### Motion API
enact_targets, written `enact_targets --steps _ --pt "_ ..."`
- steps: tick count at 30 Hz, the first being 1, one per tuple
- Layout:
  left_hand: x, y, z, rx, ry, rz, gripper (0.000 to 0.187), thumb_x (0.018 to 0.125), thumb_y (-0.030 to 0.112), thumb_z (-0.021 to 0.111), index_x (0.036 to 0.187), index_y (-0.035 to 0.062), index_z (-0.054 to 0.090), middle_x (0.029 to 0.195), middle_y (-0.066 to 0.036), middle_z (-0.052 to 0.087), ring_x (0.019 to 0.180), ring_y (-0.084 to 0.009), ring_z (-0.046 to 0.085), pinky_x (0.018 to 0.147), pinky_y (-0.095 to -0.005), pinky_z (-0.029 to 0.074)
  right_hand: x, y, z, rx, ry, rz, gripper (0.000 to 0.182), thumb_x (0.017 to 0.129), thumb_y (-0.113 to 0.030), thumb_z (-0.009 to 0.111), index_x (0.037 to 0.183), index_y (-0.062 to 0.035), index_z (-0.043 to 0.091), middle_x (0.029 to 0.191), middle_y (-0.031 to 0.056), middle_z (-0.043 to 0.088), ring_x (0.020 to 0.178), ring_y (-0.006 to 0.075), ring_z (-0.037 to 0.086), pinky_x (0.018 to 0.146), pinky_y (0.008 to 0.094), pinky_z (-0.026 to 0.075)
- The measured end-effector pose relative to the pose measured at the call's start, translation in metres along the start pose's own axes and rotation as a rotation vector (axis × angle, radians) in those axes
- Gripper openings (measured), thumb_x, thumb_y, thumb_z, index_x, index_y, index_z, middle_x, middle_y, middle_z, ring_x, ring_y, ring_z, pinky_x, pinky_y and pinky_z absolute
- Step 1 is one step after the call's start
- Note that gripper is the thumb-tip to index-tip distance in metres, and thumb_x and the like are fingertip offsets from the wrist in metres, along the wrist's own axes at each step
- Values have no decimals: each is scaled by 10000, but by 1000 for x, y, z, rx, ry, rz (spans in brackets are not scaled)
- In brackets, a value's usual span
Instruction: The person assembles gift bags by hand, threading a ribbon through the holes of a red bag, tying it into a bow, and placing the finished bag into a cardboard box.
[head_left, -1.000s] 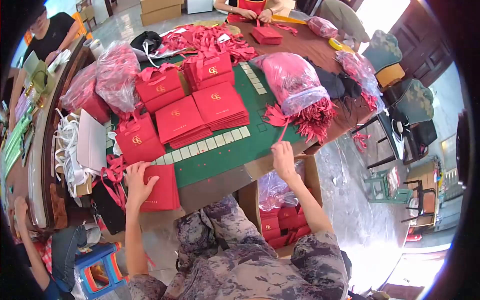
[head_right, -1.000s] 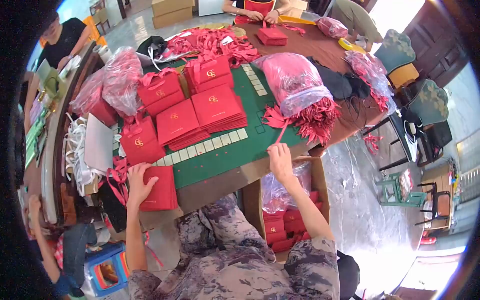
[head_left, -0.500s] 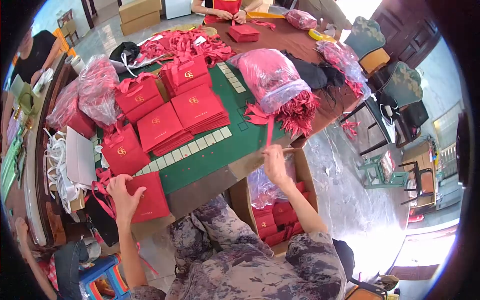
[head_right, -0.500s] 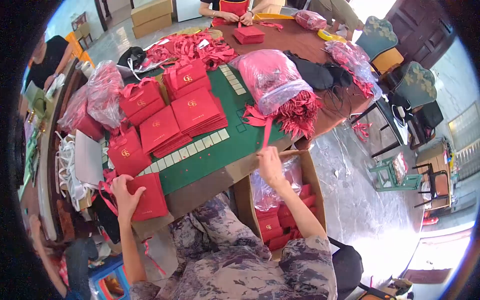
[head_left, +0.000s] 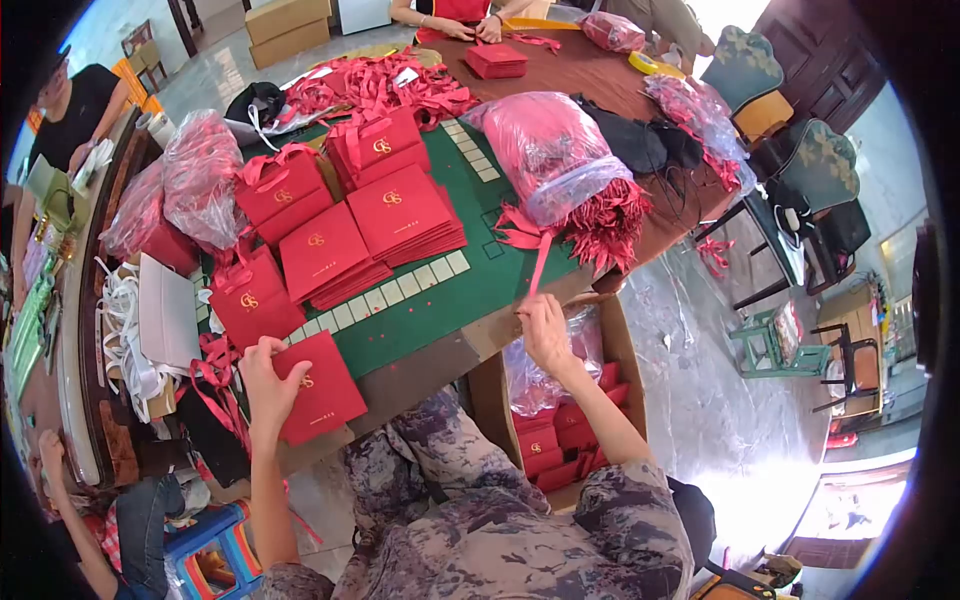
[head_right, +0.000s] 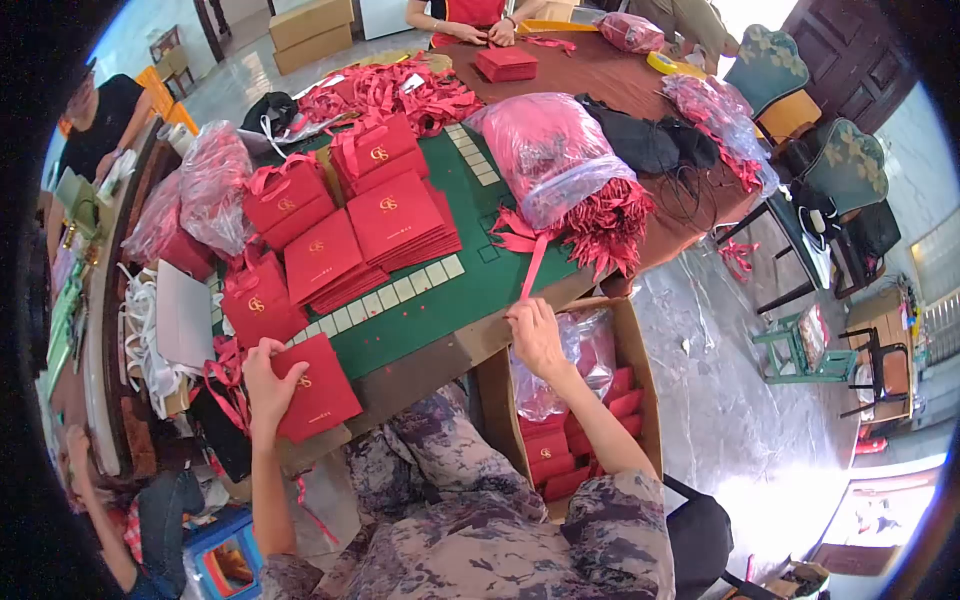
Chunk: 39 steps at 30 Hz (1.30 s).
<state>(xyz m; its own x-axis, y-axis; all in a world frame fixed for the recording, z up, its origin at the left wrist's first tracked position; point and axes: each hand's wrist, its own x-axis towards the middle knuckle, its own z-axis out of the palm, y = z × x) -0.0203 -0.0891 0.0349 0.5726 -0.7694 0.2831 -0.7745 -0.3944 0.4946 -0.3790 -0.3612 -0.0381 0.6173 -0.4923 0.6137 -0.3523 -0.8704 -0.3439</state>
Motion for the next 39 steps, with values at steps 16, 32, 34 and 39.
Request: enact_targets --steps 16,32,34,39 --pt "128 254 216 -7 -166 1032 623 809 121 654 1414 125 508 1531 -143 403 1394 -313 403 1112 -488 357 34 -19 -11 631 479 622 56 1067 -65 407 1064 -55 461 808 -21 412 695 60 371 597 221 354" --pt "117 201 199 -168 -192 789 514 767 108 721 1263 66 592 1295 -135 584 1235 -325 533 1034 -468 412 -32 -136 -31 630 26 532 83 976 16 537 1047 2 579 826 83 639 675 112 588 621 242 491" --pt "98 167 148 -208 -235 606 364 784 116 719 1142 82 658 1172 -120 629 1132 -325 574 953 -465 444 -19 -137 -28 657 -54 516 104 986 5 536 1074 2 592 856 93 656 708 117 611 638 245 499" --pt "53 51 62 -45 -134 288 368 817 251 754 1141 93 676 1128 -91 643 1068 -314 571 913 -438 431 21 -156 5 675 -202 416 149 977 -7 592 1124 16 593 947 109 690 905 175 698 771 279 544"
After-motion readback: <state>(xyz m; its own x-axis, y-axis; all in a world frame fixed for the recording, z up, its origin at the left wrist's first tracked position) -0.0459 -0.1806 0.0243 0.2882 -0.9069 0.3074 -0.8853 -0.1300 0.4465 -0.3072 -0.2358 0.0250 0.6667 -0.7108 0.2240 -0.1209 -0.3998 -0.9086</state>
